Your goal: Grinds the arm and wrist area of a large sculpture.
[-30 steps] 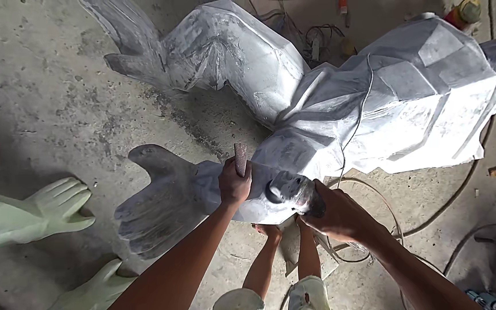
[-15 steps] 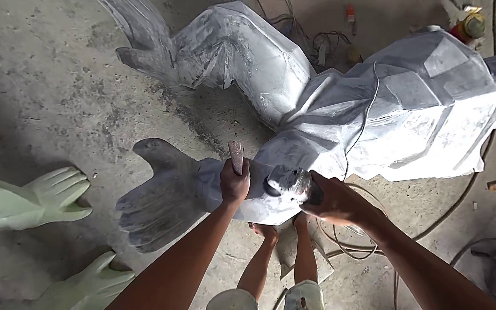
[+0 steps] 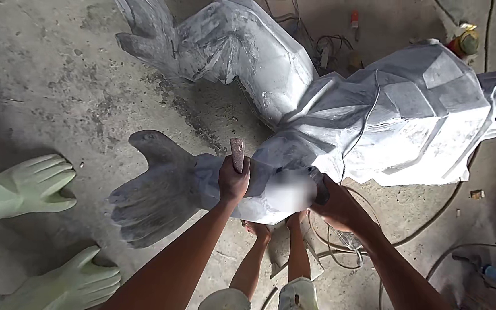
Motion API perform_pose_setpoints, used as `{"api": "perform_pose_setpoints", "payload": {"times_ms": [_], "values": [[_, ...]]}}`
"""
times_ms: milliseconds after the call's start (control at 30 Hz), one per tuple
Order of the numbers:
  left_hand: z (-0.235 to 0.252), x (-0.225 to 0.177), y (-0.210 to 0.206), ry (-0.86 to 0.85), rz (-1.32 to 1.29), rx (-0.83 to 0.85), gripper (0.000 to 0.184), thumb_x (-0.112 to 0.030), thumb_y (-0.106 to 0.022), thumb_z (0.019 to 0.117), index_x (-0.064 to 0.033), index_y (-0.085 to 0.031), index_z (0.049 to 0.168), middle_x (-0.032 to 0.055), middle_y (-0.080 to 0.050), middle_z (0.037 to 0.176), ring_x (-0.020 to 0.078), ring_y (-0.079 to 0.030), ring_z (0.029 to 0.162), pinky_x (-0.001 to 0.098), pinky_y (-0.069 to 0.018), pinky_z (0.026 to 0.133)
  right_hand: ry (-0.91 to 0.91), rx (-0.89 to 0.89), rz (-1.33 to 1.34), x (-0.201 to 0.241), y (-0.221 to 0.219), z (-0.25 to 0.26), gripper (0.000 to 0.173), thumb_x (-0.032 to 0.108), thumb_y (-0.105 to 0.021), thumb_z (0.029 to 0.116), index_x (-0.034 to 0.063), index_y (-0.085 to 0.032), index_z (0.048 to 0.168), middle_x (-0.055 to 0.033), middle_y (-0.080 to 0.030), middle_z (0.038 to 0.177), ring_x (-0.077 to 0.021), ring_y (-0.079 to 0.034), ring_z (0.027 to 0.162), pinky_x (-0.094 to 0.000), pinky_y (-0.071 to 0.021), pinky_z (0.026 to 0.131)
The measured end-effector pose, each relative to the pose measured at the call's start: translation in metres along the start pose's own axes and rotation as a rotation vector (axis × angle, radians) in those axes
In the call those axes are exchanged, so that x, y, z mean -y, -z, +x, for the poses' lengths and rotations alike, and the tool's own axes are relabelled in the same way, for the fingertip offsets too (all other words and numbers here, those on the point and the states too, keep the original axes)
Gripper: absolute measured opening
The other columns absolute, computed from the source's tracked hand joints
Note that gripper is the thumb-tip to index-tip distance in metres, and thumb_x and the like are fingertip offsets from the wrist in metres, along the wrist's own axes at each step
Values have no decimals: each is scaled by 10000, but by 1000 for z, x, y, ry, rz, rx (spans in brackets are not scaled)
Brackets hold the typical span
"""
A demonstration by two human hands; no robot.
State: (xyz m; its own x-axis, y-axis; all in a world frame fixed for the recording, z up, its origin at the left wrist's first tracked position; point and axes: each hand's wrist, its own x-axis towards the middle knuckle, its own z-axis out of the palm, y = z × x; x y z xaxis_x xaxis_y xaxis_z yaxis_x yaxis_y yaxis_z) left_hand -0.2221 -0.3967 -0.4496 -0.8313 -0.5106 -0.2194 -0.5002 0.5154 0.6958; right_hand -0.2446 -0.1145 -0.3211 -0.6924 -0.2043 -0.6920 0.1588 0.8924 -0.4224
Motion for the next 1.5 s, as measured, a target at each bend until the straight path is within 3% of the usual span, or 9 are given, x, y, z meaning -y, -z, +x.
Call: {"api": "perform_pose_setpoints", "payload": {"times_ms": [133, 367, 467, 600, 867, 1100, 1300, 1400, 1500], "values": [[1, 1, -1, -23, 8, 7, 284, -379, -641, 990, -103, -684, 1042, 56, -685, 972, 175, -667, 869, 442, -554, 779, -92, -98, 67, -7, -21, -18, 672, 619, -751, 789, 225, -547, 1294, -6, -694, 871, -179, -706, 812, -484, -597, 706], [2, -1, 4, -47, 24, 57, 300, -362, -627, 1013, -73, -686, 1067, 105, -691, 1039, 230, -678, 932, 494, -557, 824, 29, -205, 237, -5, -124, -78, 797, 596, -780, 749, 104, -580, 1344, 12, -736, 1018, -99, -709, 963, -389, -604, 852], [1, -1, 4, -24, 38, 71, 311, -378, -634, 1007, -75, -672, 1068, 107, -685, 1024, 234, -673, 927, 506, -549, 817, -162, -218, 320, -16, -122, -71, 887, 586, -777, 763, 73, -517, 1438, -29, -736, 1081, -135, -714, 998, -416, -603, 895], [0, -1, 6, -37, 69, 103, 347, -387, -640, 1003, -53, -667, 1094, 133, -675, 1081, 263, -669, 957, 532, -544, 848, -329, -309, 480, -36, -109, -50, 837, 593, -783, 785, 132, -499, 1422, -26, -719, 998, -137, -712, 925, -417, -604, 854], [3, -3, 6, -41, 77, 108, 362, -383, -639, 1003, -40, -668, 1114, 160, -673, 1106, 286, -665, 1007, 540, -530, 888, -352, -315, 467, -38, -126, -71, 869, 620, -751, 778, 114, -499, 1438, 5, -734, 967, -109, -721, 894, -392, -609, 832], [0, -2, 6, -51, 72, 106, 378, -392, -649, 995, -31, -662, 1104, 160, -675, 1068, 279, -666, 993, 527, -531, 883, -340, -282, 460, -40, -98, -48, 781, 581, -772, 802, 186, -495, 1416, -40, -714, 940, -193, -718, 870, -491, -603, 786], [5, -4, 6, -44, 85, 93, 393, -398, -649, 992, -15, -652, 1080, 161, -675, 1002, 278, -667, 952, 520, -526, 865, -407, -413, 539, -50, -167, -98, 853, 562, -793, 752, 77, -523, 1399, -10, -733, 987, -106, -720, 893, -383, -616, 830], [3, -3, 6, -39, 84, 95, 373, -384, -647, 992, -21, -658, 1079, 159, -674, 1024, 281, -664, 970, 525, -526, 870, -369, -438, 511, -27, -179, -102, 895, 562, -802, 755, 29, -516, 1416, -39, -740, 1013, -129, -724, 922, -406, -612, 852], [2, -3, 6, -37, 91, 111, 384, -385, -646, 994, -19, -665, 1110, 167, -680, 1076, 290, -668, 1005, 535, -528, 897, -289, -376, 470, 7, -185, -106, 866, 586, -792, 746, 42, -551, 1376, -33, -744, 962, -154, -733, 872, -443, -624, 780]]}}
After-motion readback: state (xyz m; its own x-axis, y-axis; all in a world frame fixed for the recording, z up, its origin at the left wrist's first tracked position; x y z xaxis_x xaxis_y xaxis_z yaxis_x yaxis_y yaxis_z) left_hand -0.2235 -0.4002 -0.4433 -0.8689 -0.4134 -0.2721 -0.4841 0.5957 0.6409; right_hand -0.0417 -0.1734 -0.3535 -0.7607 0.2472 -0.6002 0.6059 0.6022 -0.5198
